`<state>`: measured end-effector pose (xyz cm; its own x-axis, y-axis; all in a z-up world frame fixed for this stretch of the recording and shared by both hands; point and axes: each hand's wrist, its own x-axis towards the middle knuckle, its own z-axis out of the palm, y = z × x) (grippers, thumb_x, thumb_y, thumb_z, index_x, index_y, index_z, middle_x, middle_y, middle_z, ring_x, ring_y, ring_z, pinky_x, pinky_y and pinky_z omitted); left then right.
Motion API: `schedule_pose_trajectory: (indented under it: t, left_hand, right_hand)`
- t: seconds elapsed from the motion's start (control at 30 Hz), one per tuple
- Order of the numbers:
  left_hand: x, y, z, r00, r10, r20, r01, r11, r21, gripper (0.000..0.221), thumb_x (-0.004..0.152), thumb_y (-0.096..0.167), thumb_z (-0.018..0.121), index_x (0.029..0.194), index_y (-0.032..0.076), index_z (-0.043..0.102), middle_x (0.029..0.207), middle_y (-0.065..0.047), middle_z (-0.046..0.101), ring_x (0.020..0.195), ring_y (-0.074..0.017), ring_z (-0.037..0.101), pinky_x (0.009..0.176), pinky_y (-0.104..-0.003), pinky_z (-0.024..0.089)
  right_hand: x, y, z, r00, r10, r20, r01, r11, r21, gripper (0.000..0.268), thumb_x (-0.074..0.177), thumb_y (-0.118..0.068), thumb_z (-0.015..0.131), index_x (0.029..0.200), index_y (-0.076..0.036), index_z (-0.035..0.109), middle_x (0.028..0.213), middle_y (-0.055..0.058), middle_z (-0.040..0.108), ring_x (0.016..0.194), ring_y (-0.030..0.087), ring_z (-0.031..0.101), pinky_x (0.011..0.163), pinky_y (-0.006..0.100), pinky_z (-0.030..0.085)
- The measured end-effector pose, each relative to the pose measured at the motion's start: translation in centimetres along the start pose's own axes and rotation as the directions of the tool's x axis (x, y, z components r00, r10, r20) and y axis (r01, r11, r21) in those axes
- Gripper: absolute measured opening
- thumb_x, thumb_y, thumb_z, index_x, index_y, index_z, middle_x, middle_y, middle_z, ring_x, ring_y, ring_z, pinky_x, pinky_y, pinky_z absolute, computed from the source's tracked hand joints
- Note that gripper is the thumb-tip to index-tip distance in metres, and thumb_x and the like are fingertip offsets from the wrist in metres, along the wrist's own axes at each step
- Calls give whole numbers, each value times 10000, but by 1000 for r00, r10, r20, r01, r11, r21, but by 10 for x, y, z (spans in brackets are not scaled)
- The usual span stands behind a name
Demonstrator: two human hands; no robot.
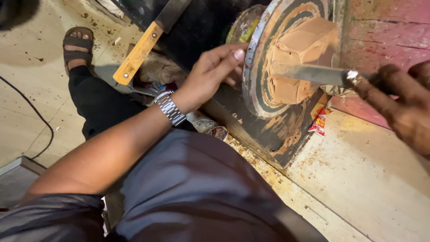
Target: The person applies frosting to a cake on a rotating stand using a spatula while turning the stand by hand.
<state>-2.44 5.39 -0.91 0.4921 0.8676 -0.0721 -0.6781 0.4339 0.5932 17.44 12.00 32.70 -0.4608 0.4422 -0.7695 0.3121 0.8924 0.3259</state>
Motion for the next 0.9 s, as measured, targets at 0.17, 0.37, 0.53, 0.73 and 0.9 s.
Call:
schedule_pose_trajectory:
  t: [0.17,0.37,0.53,0.73,0.9]
  left_hand:
    - [3,7,-3,1000,0,2,0,998,-59,570,1085,435,531,1497,42,542,1161,-27,692,966,-100,681,825,-264,574]
    - [-1,26,-9,994,-108,-1,108,994,7,546,1095,421,522,1493,48,548,1195,-55,705,1029,-94,663,852,-259,578]
    - [-4,44,-11,975,-212,-69,214,977,22,573,1097,430,530,1471,-4,515,1191,-102,675,1041,-161,680,863,-325,595]
    - [-8,55,-11,968,-243,-60,248,960,126,609,1103,518,548,1454,21,518,1226,-89,661,1078,-185,659,916,-356,576]
    - [-14,60,-10,957,-258,-130,281,938,203,645,1089,590,615,1428,48,535,1102,-12,582,1080,-172,595,971,-432,576]
  right_hand:
    - [-20,-37,-3,979,83,188,-51,985,-167,569,866,-180,641,1434,-208,628,1074,-5,702,745,152,613,662,285,489]
    - [-97,-92,85,891,266,368,-445,670,594,485,841,-333,694,1326,-338,694,1035,-13,727,845,296,676,714,408,546]
    - [-165,-217,208,560,183,808,-616,-560,554,481,986,-185,561,1467,-204,563,1003,81,761,775,197,622,622,349,535]
    - [-123,-421,367,156,572,805,-27,-813,582,605,994,35,423,1568,-156,441,1016,35,635,723,129,643,569,279,522]
    - [-83,-498,433,-133,408,903,246,-869,429,557,1002,18,417,1534,-133,489,809,53,652,530,161,595,449,318,481]
